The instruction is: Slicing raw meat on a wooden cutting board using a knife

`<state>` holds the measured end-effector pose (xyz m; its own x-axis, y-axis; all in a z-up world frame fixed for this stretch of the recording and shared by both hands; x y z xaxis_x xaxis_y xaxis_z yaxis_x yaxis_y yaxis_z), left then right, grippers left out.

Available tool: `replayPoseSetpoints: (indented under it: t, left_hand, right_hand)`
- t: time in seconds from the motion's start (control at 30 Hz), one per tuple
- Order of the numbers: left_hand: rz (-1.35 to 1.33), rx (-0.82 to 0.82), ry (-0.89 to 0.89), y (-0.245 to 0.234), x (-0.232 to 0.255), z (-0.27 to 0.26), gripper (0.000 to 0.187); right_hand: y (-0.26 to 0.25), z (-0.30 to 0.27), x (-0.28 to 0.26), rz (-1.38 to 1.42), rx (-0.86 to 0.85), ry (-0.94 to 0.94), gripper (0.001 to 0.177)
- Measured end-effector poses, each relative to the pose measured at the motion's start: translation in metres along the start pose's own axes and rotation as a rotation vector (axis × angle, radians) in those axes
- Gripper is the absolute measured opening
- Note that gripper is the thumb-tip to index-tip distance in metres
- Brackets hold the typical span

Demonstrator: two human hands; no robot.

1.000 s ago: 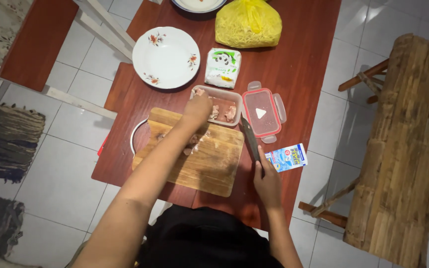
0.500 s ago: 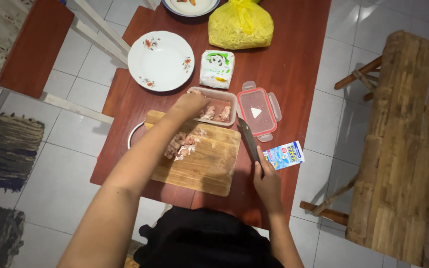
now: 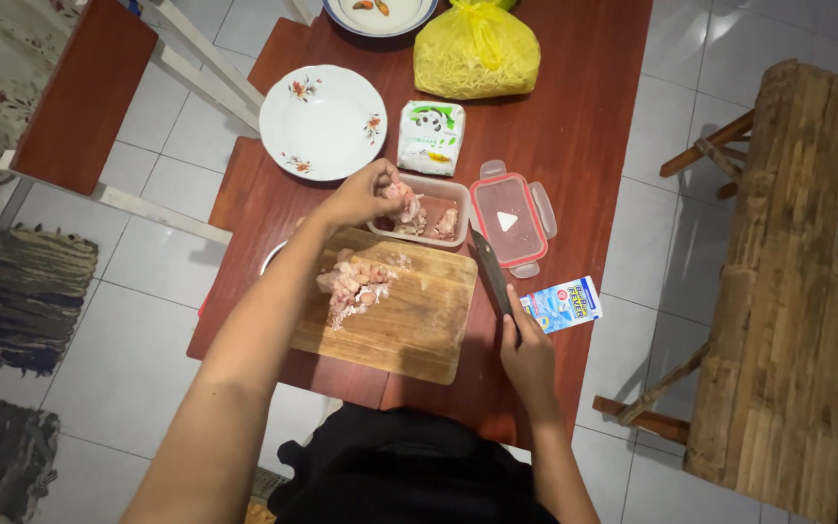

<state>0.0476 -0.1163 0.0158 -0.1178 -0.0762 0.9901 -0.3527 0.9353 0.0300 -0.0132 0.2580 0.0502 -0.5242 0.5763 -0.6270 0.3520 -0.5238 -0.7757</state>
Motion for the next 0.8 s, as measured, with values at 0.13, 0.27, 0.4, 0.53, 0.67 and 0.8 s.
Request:
replayPoseSetpoints:
  t: [0.13, 0.27, 0.4, 0.53, 0.67, 0.8]
  left_hand:
    - [-0.007, 0.019, 0.015, 0.001, -0.024, 0.001, 0.033]
    - [0.049, 0.100, 0.076, 0.009, -0.032, -0.010, 0.036]
    - [0.163, 0.237, -0.045, 0.015, -0.030, -0.018, 0.029]
    - [0.264, 0.377, 0.124, 0.012, -0.025, -0.015, 0.030]
    - [0.294, 0.504, 0.092, 0.015, -0.009, -0.013, 0.027]
    - [0.413, 0.508, 0.216, 0.031, -0.019, -0.002, 0.021]
  right_hand:
    - [0.002, -0.001, -0.003, 0.003, 0.029, -0.072, 0.048]
    - [0.003, 0.000, -0.008, 0.022, 0.035, -0.087, 0.048]
    - [0.009, 0.001, -0.004, 0.011, 0.016, -0.064, 0.049]
    - [0.008, 0.000, -0.006, 0.015, 0.010, -0.057, 0.049]
    - [0.006, -0.001, -0.003, 0.058, 0.029, -0.088, 0.048]
    - [0.006, -0.003, 0.001, 0.061, 0.023, -0.068, 0.047]
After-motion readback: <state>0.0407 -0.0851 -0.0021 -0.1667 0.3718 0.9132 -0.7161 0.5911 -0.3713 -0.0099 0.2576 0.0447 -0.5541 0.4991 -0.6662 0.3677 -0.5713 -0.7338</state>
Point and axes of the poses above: each hand's wrist, its own z-axis towards the middle knuckle, its own y-axis out of the palm, x = y × z, the point moved 1 cm from there along z, towards the middle knuckle, and after that the axes turned 5 degrees about -z, right-handed, at the moved point
